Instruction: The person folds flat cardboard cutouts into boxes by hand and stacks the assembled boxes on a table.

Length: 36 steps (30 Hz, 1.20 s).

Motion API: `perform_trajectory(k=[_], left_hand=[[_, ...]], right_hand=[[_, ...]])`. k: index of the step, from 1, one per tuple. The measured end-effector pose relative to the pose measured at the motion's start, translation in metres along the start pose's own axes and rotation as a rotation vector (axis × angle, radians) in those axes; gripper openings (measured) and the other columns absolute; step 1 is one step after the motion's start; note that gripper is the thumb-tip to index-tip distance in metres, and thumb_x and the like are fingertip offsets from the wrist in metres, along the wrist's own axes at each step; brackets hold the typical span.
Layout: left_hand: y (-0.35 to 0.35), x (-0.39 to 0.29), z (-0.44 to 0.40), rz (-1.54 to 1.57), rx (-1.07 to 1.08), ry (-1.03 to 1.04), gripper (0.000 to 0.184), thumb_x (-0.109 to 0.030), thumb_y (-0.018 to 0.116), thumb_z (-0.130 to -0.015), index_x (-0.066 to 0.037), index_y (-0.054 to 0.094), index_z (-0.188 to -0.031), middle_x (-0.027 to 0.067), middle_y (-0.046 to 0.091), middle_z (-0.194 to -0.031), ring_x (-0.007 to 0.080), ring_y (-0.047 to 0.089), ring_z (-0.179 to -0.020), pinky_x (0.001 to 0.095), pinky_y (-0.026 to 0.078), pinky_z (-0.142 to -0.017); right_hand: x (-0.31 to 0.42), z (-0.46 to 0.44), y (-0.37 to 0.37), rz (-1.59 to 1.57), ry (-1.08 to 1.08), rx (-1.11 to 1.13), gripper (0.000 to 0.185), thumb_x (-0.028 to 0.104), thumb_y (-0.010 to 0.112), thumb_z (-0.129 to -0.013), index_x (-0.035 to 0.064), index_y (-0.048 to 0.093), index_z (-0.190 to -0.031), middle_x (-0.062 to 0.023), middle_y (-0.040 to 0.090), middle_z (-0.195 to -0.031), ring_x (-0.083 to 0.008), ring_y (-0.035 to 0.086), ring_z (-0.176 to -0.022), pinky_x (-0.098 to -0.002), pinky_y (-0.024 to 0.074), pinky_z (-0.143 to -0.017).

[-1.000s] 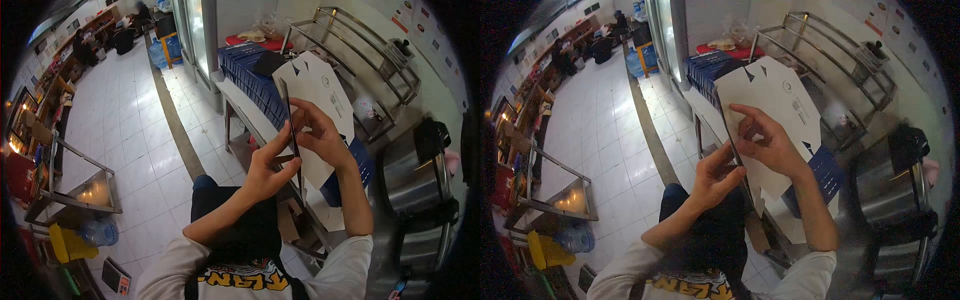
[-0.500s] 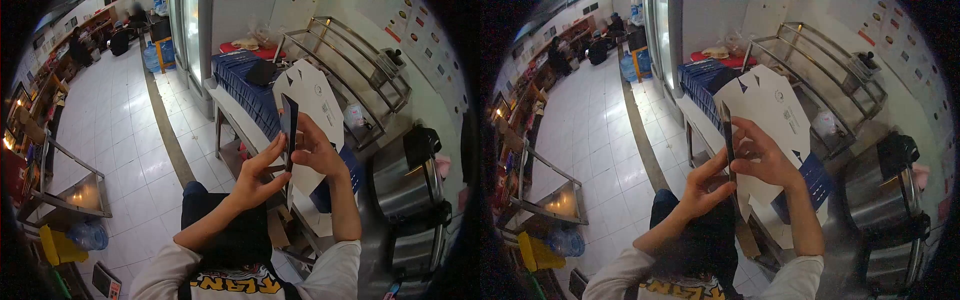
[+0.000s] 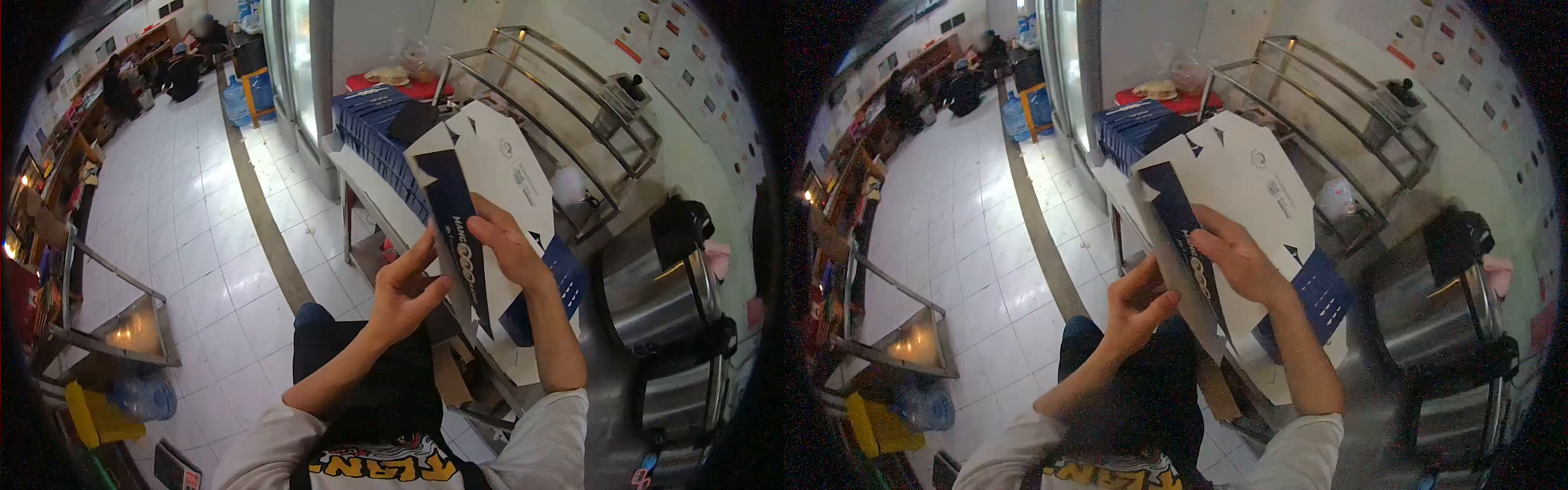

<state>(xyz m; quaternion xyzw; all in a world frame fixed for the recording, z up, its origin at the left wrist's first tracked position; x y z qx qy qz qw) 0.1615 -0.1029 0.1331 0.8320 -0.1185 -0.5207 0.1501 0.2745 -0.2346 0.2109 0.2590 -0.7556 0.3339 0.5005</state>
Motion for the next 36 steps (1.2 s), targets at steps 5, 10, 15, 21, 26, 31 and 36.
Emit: perform_trajectory(k=[5,10,15,21,26,31,36], left_hand=[[0.005,0.01,-0.002,-0.021,-0.221,0.043,0.06,0.007,0.053,-0.086,0.0,0.033,-0.142,0.0138,0.052,-0.127,0.02,0.053,-0.116,0.0307,0.052,-0.086],[0.017,0.023,-0.02,0.135,-0.308,-0.11,0.06,0.003,0.053,-0.087,-0.008,0.029,-0.141,0.0136,0.055,-0.12,0.0208,0.058,-0.105,0.033,0.056,-0.079],[0.034,0.026,-0.046,0.183,-0.248,-0.144,0.064,0.008,0.051,-0.086,-0.01,0.025,-0.141,0.0147,0.051,-0.124,0.024,0.058,-0.107,0.0363,0.057,-0.084],[0.046,0.032,-0.055,0.279,-0.183,-0.069,0.066,0.01,0.047,-0.086,-0.01,0.018,-0.141,0.0174,0.048,-0.126,0.0246,0.058,-0.107,0.0334,0.057,-0.082],[0.043,0.041,-0.062,0.18,-0.17,-0.111,0.068,0.01,0.046,-0.087,-0.011,0.014,-0.143,0.0189,0.05,-0.128,0.0255,0.061,-0.106,0.0317,0.057,-0.079],[0.046,0.038,-0.07,0.249,-0.194,-0.119,0.068,0.009,0.049,-0.087,-0.011,0.015,-0.142,0.0179,0.054,-0.123,0.0236,0.063,-0.1,0.0331,0.057,-0.079],[0.047,0.052,-0.083,0.205,-0.201,-0.07,0.064,0.008,0.047,-0.087,-0.008,0.014,-0.139,0.0191,0.057,-0.12,0.0207,0.067,-0.09,0.029,0.057,-0.07]], right_hand=[[0.026,-0.001,0.015,0.47,-0.013,-0.194,0.02,0.014,0.055,-0.091,-0.0038,0.059,-0.099,-0.0231,0.061,-0.082,-0.033,0.062,-0.073,-0.0385,0.0468,-0.068],[0.055,-0.002,-0.021,0.909,-0.121,-0.387,0.02,0.019,0.064,-0.085,0.0001,0.061,-0.078,-0.0205,0.057,-0.069,-0.0404,0.056,-0.063,-0.0435,0.0405,-0.056],[0.09,0.008,-0.042,1.163,-0.039,-0.501,0.018,0.019,0.066,-0.083,0.0021,0.063,-0.076,-0.0181,0.058,-0.065,-0.0381,0.058,-0.061,-0.0432,0.0408,-0.054],[0.069,0.017,-0.037,1.15,-0.097,-0.577,0.017,0.02,0.067,-0.082,0.0045,0.066,-0.076,-0.0165,0.059,-0.064,-0.0364,0.059,-0.061,-0.0419,0.0426,-0.055],[0.068,0.016,-0.043,1.182,-0.038,-0.591,0.017,0.022,0.067,-0.083,0.0057,0.068,-0.078,-0.016,0.06,-0.064,-0.0366,0.059,-0.06,-0.0423,0.0417,-0.053],[0.077,0.018,-0.054,1.245,0.013,-0.64,0.017,0.022,0.067,-0.082,0.0052,0.069,-0.081,-0.016,0.062,-0.067,-0.0351,0.06,-0.059,-0.0415,0.0431,-0.055],[0.114,0.026,-0.097,1.324,-0.268,-0.842,0.021,0.022,0.067,-0.086,0.002,0.07,-0.092,-0.0164,0.067,-0.079,-0.0298,0.066,-0.071,-0.036,0.048,-0.065]])
Point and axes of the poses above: each hand's wrist, its own z-axis away from the middle knuckle, its own y-axis out of the palm, x = y × z, the point moved 1 cm from there along -z, towards the middle knuckle
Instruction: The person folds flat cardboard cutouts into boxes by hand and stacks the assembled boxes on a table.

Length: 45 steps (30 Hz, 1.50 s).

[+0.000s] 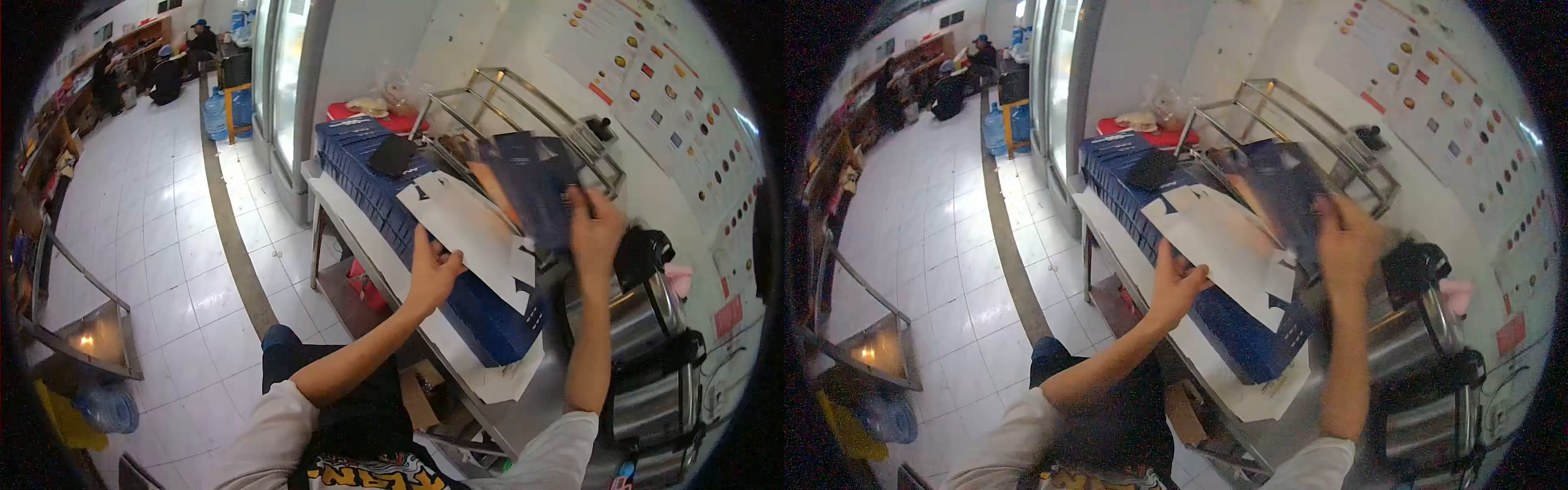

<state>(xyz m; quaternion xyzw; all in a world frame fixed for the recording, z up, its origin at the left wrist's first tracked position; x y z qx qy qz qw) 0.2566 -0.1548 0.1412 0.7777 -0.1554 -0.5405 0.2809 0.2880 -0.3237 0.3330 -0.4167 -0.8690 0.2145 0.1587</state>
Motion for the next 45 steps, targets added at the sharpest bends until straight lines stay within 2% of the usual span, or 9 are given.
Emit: perform_trajectory(k=[5,10,25,28,33,36,40,41,45], left_hand=[[0.008,0.015,-0.016,0.088,-0.021,0.041,0.07,0.009,0.046,-0.085,-0.009,0.01,-0.141,0.0214,0.054,-0.124,0.023,0.067,-0.09,0.0312,0.058,-0.069],[0.011,0.023,-0.023,0.066,-0.011,0.008,0.083,0.01,0.047,-0.083,-0.009,-0.002,-0.147,0.0225,0.06,-0.117,0.0234,0.068,-0.084,0.032,0.057,-0.069],[-0.022,-0.017,-0.013,0.133,-0.129,0.12,0.082,0.011,0.049,-0.083,-0.005,0.003,-0.148,0.0229,0.058,-0.118,0.0223,0.067,-0.087,0.0292,0.057,-0.07],[-0.061,-0.074,0.015,0.084,-0.287,0.137,0.081,0.005,0.06,-0.083,-0.001,0.011,-0.147,0.0203,0.061,-0.114,0.0191,0.065,-0.085,0.0284,0.056,-0.068],[-0.153,-0.174,0.075,0.137,-0.533,0.421,0.063,0.002,0.058,-0.083,0.004,0.03,-0.139,0.0133,0.062,-0.107,0.0103,0.064,-0.082,0.0207,0.053,-0.074],[-0.167,-0.219,0.108,0.111,-0.639,0.555,0.053,-0.001,0.054,-0.086,0.003,0.035,-0.136,0.0111,0.063,-0.107,0.0127,0.064,-0.088,0.0237,0.055,-0.078],[-0.24,-0.219,0.168,0.048,-0.609,0.655,0.044,-0.001,0.054,-0.087,0.003,0.045,-0.129,0.0088,0.063,-0.107,0.0137,0.064,-0.091,0.0238,0.055,-0.076],[-0.233,-0.222,0.171,0.057,-0.788,0.642,0.039,-0.002,0.055,-0.087,0.003,0.049,-0.125,0.0079,0.063,-0.106,0.0109,0.063,-0.087,0.0235,0.054,-0.073],[-0.261,-0.217,0.209,0.033,-0.83,0.623,0.043,-0.001,0.057,-0.086,0.003,0.047,-0.127,0.0066,0.064,-0.105,0.0104,0.063,-0.087,0.0252,0.054,-0.076]], right_hand=[[-0.015,-0.034,-0.055,0.175,0.138,-0.24,0.029,0.026,0.068,-0.087,-0.0029,0.067,-0.091,-0.0138,0.065,-0.074,-0.0187,0.056,-0.064,-0.0327,0.0447,-0.065],[-0.027,-0.033,-0.085,0.026,0.152,-0.44,0.031,0.032,0.069,-0.09,0.0048,0.067,-0.074,0.0065,0.047,-0.056,-0.002,0.038,-0.05,-0.0218,0.0279,-0.045],[-0.044,-0.026,-0.073,-0.506,0.344,-0.622,0.025,0.025,0.07,-0.089,0.0065,0.062,-0.074,0.0051,0.054,-0.061,-0.0007,0.041,-0.048,-0.0187,0.03,-0.042],[-0.033,-0.019,-0.073,-0.396,0.264,-0.641,0.015,0.016,0.065,-0.092,0.0007,0.069,-0.091,0.0024,0.063,-0.071,-0.0036,0.051,-0.058,-0.0195,0.0404,-0.051],[-0.012,0.002,-0.039,-0.231,0.365,-0.404,0.022,0.013,0.063,-0.092,-0.003,0.068,-0.107,-0.0073,0.07,-0.086,-0.0081,0.06,-0.073,-0.0241,0.047,-0.064],[0.022,0.015,0.01,-0.115,-0.064,-0.282,0.022,0.01,0.062,-0.091,-0.004,0.066,-0.108,-0.0149,0.071,-0.091,-0.0138,0.065,-0.079,-0.0288,0.0485,-0.069],[0.053,0.027,0.077,-0.291,0.079,0.144,0.022,0.007,0.058,-0.09,-0.0031,0.065,-0.109,-0.0219,0.068,-0.094,-0.0267,0.067,-0.082,-0.0353,0.0491,-0.075],[0.053,0.031,0.098,-0.262,0.096,0.252,0.023,0.007,0.056,-0.09,-0.0031,0.065,-0.109,-0.0234,0.067,-0.093,-0.0316,0.068,-0.083,-0.0371,0.0491,-0.076],[0.066,0.043,0.14,-0.197,-0.02,0.356,0.022,0.007,0.055,-0.089,-0.0019,0.065,-0.106,-0.025,0.066,-0.091,-0.0406,0.064,-0.084,-0.0426,0.0484,-0.075]])
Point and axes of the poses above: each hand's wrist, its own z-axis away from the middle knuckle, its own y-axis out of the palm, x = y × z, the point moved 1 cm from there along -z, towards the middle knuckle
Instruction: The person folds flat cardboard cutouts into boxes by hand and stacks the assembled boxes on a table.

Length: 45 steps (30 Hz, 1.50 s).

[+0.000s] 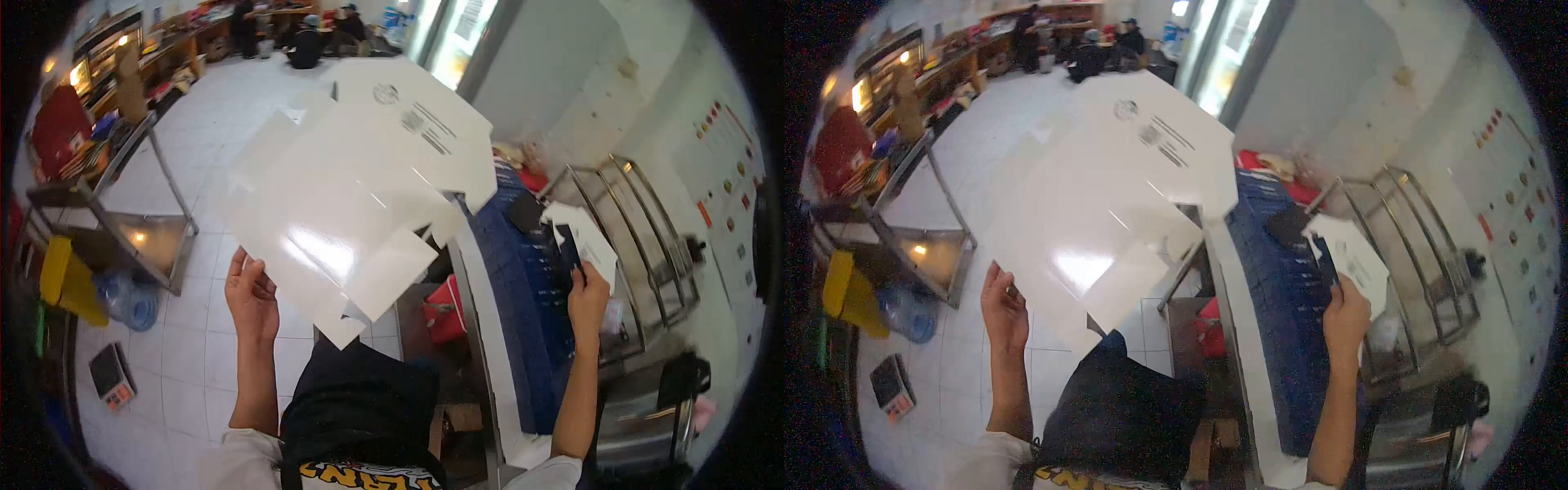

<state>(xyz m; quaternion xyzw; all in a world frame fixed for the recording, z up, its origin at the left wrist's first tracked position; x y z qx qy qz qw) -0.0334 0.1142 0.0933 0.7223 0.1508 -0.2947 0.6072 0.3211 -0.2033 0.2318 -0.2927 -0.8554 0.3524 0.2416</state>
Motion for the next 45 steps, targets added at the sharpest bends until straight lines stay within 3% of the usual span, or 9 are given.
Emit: perform_trajectory(k=[4,16,22,27,30,32,39,42,45], left_hand=[[-0.001,-0.003,0.002,-0.079,-0.152,-0.078,0.042,-0.005,0.059,-0.084,-0.001,0.049,-0.125,-0.0009,0.06,-0.092,0.0058,0.057,-0.075,0.0204,0.047,-0.063],[-0.016,0.01,0.003,-0.077,-0.208,-0.142,0.041,-0.002,0.057,-0.083,-0.002,0.048,-0.123,0.0063,0.062,-0.103,0.0148,0.063,-0.088,0.0292,0.055,-0.073],[-0.005,0.019,0.022,-0.15,-0.229,-0.103,0.033,0.003,0.055,-0.084,0.001,0.049,-0.116,0.0088,0.061,-0.105,0.0139,0.064,-0.086,0.0253,0.057,-0.064],[0.0,0.069,0.071,-0.511,0.051,0.125,0.03,0.009,0.06,-0.082,0.0,0.051,-0.11,0.0075,0.057,-0.107,0.0127,0.057,-0.099,0.0238,0.051,-0.073],[0.014,0.092,0.115,-0.371,0.167,-0.099,0.031,0.005,0.065,-0.082,-0.001,0.054,-0.111,0.0077,0.056,-0.111,0.0158,0.056,-0.106,0.0244,0.052,-0.076],[0.015,0.097,0.123,-0.558,0.274,0.175,0.033,0.004,0.065,-0.081,-0.002,0.056,-0.113,0.0106,0.054,-0.116,0.017,0.053,-0.112,0.0256,0.052,-0.079],[-0.005,0.063,0.093,-0.958,0.535,0.204,0.051,-0.002,0.069,-0.076,-0.009,0.056,-0.125,0.016,0.042,-0.136,0.0345,0.044,-0.126,0.0413,0.033,-0.107],[0.008,0.019,0.054,-1.057,0.378,0.398,0.071,-0.011,0.077,-0.073,-0.012,0.044,-0.136,0.0177,0.027,-0.151,0.0384,0.017,-0.142,0.0455,0.015,-0.116],[-0.003,-0.003,0.037,-1.579,0.702,0.481,0.057,-0.015,0.078,-0.077,-0.009,0.054,-0.128,0.0166,0.045,-0.141,0.0307,0.042,-0.13,0.0455,0.034,-0.106]], right_hand=[[0.012,-0.01,0.006,0.011,0.036,0.155,0.02,0.006,0.056,-0.087,-0.0004,0.065,-0.104,-0.0254,0.065,-0.089,-0.0417,0.064,-0.082,-0.045,0.0474,-0.073],[0.032,-0.026,-0.01,0.086,0.016,0.098,0.024,0.008,0.054,-0.09,-0.0027,0.063,-0.11,-0.0226,0.066,-0.088,-0.0381,0.063,-0.078,-0.0441,0.0464,-0.072],[0.044,-0.011,0.018,-0.027,-0.107,0.129,0.044,0.008,0.059,-0.088,0.0027,0.052,-0.13,-0.0193,0.056,-0.127,-0.036,0.052,-0.118,-0.0414,0.0389,-0.101],[0.19,0.072,0.016,-0.777,0.013,0.797,0.057,0.014,0.069,-0.084,-0.0023,0.046,-0.134,-0.0223,0.052,-0.133,-0.0334,0.055,-0.118,-0.0405,0.0404,-0.102],[0.216,0.13,0.077,-0.786,-0.274,0.75,0.059,0.019,0.067,-0.087,-0.0028,0.043,-0.136,-0.026,0.053,-0.13,-0.0336,0.06,-0.111,-0.0409,0.0489,-0.09],[0.23,0.152,0.101,-0.824,-0.201,0.557,0.051,0.02,0.062,-0.09,-0.0043,0.047,-0.132,-0.0281,0.06,-0.116,-0.0328,0.064,-0.104,-0.0398,0.0516,-0.081],[0.185,0.163,0.129,-0.933,0.116,0.53,0.022,0.012,0.053,-0.093,-0.0022,0.064,-0.107,-0.0223,0.066,-0.083,-0.0365,0.067,-0.081,-0.0355,0.0516,-0.074],[0.166,0.159,0.125,-0.908,0.014,0.524,0.017,0.008,0.051,-0.092,0.0018,0.066,-0.1,-0.0168,0.066,-0.084,-0.0332,0.066,-0.084,-0.039,0.0489,-0.081],[0.158,0.149,0.109,-0.884,-0.377,0.419,0.019,0.004,0.049,-0.09,0.0099,0.066,-0.091,-0.0093,0.067,-0.092,-0.0297,0.06,-0.104,-0.0539,0.0256,-0.105]])
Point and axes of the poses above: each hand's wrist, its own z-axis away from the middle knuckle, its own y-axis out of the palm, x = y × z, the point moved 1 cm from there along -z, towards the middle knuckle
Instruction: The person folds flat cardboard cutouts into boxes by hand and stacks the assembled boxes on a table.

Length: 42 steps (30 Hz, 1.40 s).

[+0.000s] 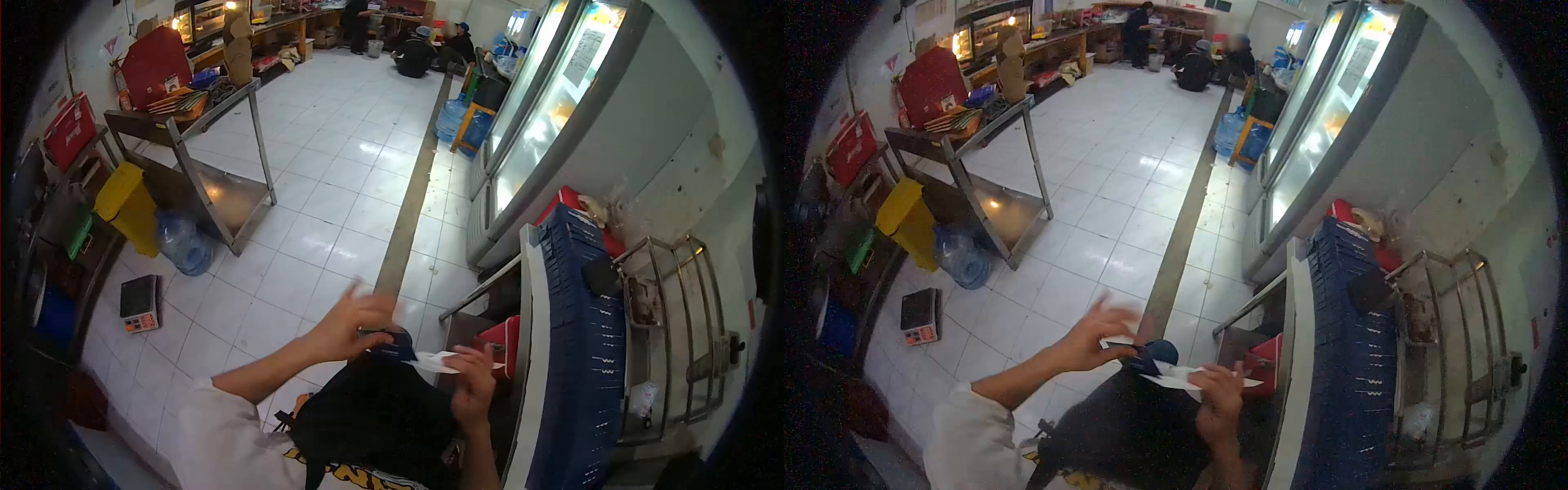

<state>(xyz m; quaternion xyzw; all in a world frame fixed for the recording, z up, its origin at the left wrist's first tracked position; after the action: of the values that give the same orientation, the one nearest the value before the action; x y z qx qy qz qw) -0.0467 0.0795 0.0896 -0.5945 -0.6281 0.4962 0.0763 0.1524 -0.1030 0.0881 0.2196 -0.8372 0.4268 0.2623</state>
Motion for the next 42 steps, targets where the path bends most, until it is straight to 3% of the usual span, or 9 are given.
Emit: perform_trajectory(k=[2,3,7,15,21,23,26,35,42], left_hand=[[0.022,0.02,0.009,0.733,0.692,-0.167,0.039,-0.012,0.072,-0.084,-0.007,0.058,-0.12,0.0139,0.062,-0.12,0.0232,0.06,-0.109,0.0372,0.048,-0.091],[0.032,0.013,0.018,0.798,0.544,-0.059,0.02,-0.01,0.063,-0.092,-0.002,0.061,-0.11,0.0082,0.068,-0.098,0.0146,0.065,-0.086,0.03,0.052,-0.075],[0.098,0.014,0.071,1.22,0.652,-0.517,0.018,-0.017,0.059,-0.096,-0.002,0.063,-0.103,-0.0001,0.064,-0.092,0.0063,0.055,-0.087,0.0265,0.047,-0.08],[0.139,-0.02,0.108,1.129,0.69,-0.665,0.024,-0.019,0.064,-0.092,-0.002,0.063,-0.109,0.0022,0.065,-0.092,0.0084,0.058,-0.085,0.0256,0.049,-0.077],[0.117,-0.024,0.096,0.945,0.965,-0.837,0.029,-0.018,0.067,-0.089,0.0,0.062,-0.112,0.0042,0.067,-0.097,0.0118,0.061,-0.087,0.027,0.049,-0.08],[0.126,-0.02,0.102,0.934,0.886,-0.905,0.029,-0.027,0.064,-0.092,-0.006,0.062,-0.112,0.0009,0.062,-0.082,0.0077,0.053,-0.066,0.0233,0.041,-0.049],[0.155,-0.013,0.112,1.061,0.778,-0.938,0.03,-0.024,0.066,-0.091,-0.004,0.061,-0.112,0.0002,0.06,-0.076,0.0054,0.047,-0.06,0.0241,0.034,-0.043],[0.153,-0.038,0.099,0.999,0.741,-1.045,0.03,-0.022,0.071,-0.086,0.001,0.067,-0.106,0.0035,0.067,-0.086,0.0083,0.055,-0.068,0.0238,0.042,-0.058],[0.142,-0.039,0.09,0.87,0.769,-0.821,0.027,-0.018,0.068,-0.087,0.003,0.067,-0.105,0.0071,0.069,-0.089,0.0122,0.059,-0.077,0.0287,0.048,-0.07]], right_hand=[[-0.008,0.008,0.006,-0.01,0.0,-0.127,0.017,0.005,0.049,-0.09,0.0101,0.066,-0.092,-0.0101,0.066,-0.094,-0.0323,0.057,-0.108,-0.0539,0.0241,-0.106],[-0.012,0.012,0.008,-0.009,-0.002,-0.259,0.016,0.007,0.05,-0.09,0.0103,0.066,-0.092,-0.0108,0.065,-0.097,-0.0349,0.054,-0.111,-0.0539,0.0226,-0.107],[-0.009,0.04,0.041,-0.084,0.154,-0.294,0.016,0.022,0.055,-0.091,0.0076,0.063,-0.09,-0.0145,0.056,-0.12,-0.0396,0.039,-0.125,-0.0545,0.017,-0.109],[-0.027,0.083,0.061,-0.174,0.455,0.079,0.017,0.023,0.072,-0.082,0.0092,0.063,-0.082,-0.0075,0.063,-0.106,-0.0299,0.052,-0.112,-0.0561,0.0195,-0.107],[-0.049,0.117,0.057,-0.148,0.578,-0.567,0.015,0.012,0.064,-0.088,0.0018,0.053,-0.084,-0.0101,0.053,-0.08,-0.0221,0.053,-0.083,-0.0336,0.0419,-0.075],[-0.058,0.132,0.063,-0.188,0.578,-0.606,0.019,0.016,0.065,-0.089,0.0018,0.054,-0.087,-0.0034,0.049,-0.078,-0.0142,0.05,-0.076,-0.0273,0.0415,-0.072],[-0.038,0.111,0.053,-0.034,0.382,-0.387,0.015,0.01,0.068,-0.084,0.0029,0.055,-0.086,-0.0061,0.052,-0.079,-0.0187,0.053,-0.08,-0.0299,0.0423,-0.077],[-0.051,0.123,0.068,-0.072,0.469,-0.544,0.011,0.009,0.069,-0.08,0.0071,0.059,-0.08,-0.0086,0.06,-0.086,-0.0269,0.054,-0.083,-0.0389,0.038,-0.082],[-0.054,0.122,0.056,-0.301,0.48,-0.121,0.013,0.014,0.069,-0.081,0.0051,0.062,-0.087,-0.0097,0.062,-0.091,-0.0266,0.057,-0.092,-0.0389,0.039,-0.09]])
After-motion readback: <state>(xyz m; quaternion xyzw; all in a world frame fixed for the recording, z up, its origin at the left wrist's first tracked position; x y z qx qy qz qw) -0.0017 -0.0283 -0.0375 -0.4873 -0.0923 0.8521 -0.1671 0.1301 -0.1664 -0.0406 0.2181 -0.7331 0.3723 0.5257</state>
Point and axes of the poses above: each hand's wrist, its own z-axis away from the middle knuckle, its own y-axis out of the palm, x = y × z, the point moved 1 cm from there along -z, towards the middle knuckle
